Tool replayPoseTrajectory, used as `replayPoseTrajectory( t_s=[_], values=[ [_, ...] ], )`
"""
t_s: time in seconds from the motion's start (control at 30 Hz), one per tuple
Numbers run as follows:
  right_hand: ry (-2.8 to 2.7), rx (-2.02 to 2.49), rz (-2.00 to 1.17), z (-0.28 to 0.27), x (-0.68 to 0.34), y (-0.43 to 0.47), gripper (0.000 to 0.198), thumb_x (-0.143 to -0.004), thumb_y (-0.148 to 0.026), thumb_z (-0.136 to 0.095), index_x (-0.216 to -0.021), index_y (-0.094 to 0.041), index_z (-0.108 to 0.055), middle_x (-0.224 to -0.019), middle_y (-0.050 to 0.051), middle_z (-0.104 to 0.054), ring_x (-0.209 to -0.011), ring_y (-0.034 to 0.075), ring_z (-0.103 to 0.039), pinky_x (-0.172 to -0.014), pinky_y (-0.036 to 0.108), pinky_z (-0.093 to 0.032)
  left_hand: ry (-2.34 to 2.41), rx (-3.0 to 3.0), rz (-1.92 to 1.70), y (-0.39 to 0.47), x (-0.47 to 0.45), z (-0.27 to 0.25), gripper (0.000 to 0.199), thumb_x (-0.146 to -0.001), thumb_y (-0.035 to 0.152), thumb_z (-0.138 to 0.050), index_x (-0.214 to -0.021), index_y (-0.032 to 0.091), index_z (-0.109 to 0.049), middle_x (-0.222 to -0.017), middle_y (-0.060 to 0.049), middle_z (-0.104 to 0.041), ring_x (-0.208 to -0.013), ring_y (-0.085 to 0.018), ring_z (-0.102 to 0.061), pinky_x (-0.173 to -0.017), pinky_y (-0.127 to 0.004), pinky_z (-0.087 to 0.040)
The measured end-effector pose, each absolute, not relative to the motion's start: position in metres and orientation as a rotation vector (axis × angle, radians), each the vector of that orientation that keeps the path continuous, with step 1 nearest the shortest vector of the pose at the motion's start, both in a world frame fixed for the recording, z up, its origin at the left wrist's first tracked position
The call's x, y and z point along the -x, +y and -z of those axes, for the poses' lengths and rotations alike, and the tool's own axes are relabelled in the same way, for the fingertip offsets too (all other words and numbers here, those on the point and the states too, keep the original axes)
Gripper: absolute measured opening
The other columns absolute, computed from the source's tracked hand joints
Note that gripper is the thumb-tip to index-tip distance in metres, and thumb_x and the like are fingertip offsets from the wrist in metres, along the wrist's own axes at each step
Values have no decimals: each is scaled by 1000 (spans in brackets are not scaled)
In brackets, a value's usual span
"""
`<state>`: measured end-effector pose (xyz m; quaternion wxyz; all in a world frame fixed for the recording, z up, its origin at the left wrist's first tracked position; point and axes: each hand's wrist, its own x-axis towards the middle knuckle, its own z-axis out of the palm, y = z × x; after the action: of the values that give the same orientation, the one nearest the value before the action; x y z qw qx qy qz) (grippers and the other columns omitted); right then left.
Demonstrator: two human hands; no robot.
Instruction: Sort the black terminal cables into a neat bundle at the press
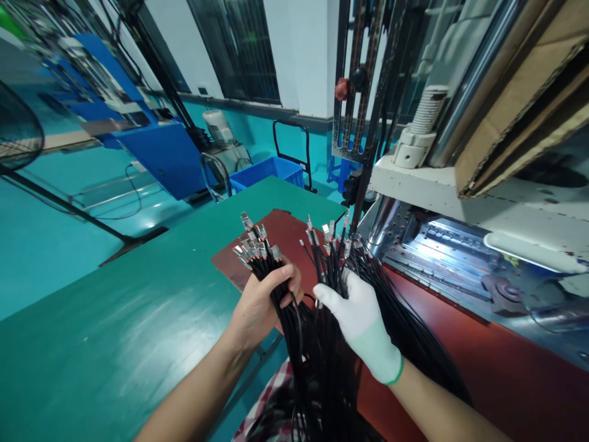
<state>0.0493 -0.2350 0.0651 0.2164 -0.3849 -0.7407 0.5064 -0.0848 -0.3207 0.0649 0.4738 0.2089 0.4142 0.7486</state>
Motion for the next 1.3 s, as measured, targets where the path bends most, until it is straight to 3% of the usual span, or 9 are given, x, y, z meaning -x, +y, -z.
replayPoseTrajectory(
  t_s=[0.13,0.27,0.57,0.77,0.97,1.1,1.2,1.3],
  values=[
    [-2010,991,-1590,-69,-50,-234,34,-81,-50,-64,-77,-16,-59,-74,2,-64,-69,16,-57,-67,28,-46,1006,-503,-1823,-320,84,-66,22,-79,31,-70,-87,14,-58,-57,6,-43,-43,-4,-36,-45,-21,-34],
    [-2031,827,-1760,-71,-50,-231,30,-85,-43,-63,-73,-15,-58,-72,0,-61,-67,13,-55,-66,26,-44,1015,-501,-1807,-320,84,-65,37,-76,36,-73,-104,14,-62,-57,6,-44,-43,-4,-37,-45,-21,-33],
    [-2125,662,-1897,-75,-54,-227,26,-88,-37,-61,-75,-14,-61,-73,1,-63,-70,13,-58,-71,26,-46,1049,-422,-1861,-320,84,-61,26,-74,33,-75,-86,12,-65,-57,5,-46,-41,-3,-39,-42,-19,-30],
    [-2061,764,-2037,-71,-55,-223,24,-77,-37,-72,-78,-15,-63,-69,1,-67,-65,14,-61,-67,27,-47,1053,-358,-1895,-320,83,-65,30,-71,34,-78,-88,12,-67,-57,6,-45,-41,-2,-39,-41,-18,-29],
    [-2078,889,-1816,-77,-49,-233,19,-72,-31,-75,-70,-16,-63,-66,0,-65,-62,14,-60,-63,26,-47,1076,-443,-1838,-321,83,-66,32,-71,36,-78,-87,12,-65,-56,5,-46,-43,-4,-40,-42,-19,-30],
    [-2034,859,-1840,-79,-47,-237,18,-74,-30,-73,-70,-16,-62,-67,0,-66,-66,14,-62,-68,27,-48,1102,-490,-1794,-321,84,-64,27,-72,33,-78,-82,11,-66,-53,4,-50,-43,-4,-41,-41,-18,-29],
    [-2025,836,-1804,-77,-49,-236,18,-79,-32,-69,-74,-16,-62,-68,0,-66,-67,13,-61,-70,26,-48,1098,-467,-1828,-323,85,-64,25,-71,30,-79,-82,12,-66,-66,0,-59,-50,-5,-48,-44,-17,-36],
    [-2088,800,-1738,-76,-51,-234,23,-85,-35,-63,-72,-17,-60,-67,-1,-64,-67,12,-59,-71,25,-46,1075,-455,-1860,-325,84,-64,23,-75,31,-76,-88,14,-67,-88,-4,-65,-65,-8,-57,-58,-19,-47]
  ],
)
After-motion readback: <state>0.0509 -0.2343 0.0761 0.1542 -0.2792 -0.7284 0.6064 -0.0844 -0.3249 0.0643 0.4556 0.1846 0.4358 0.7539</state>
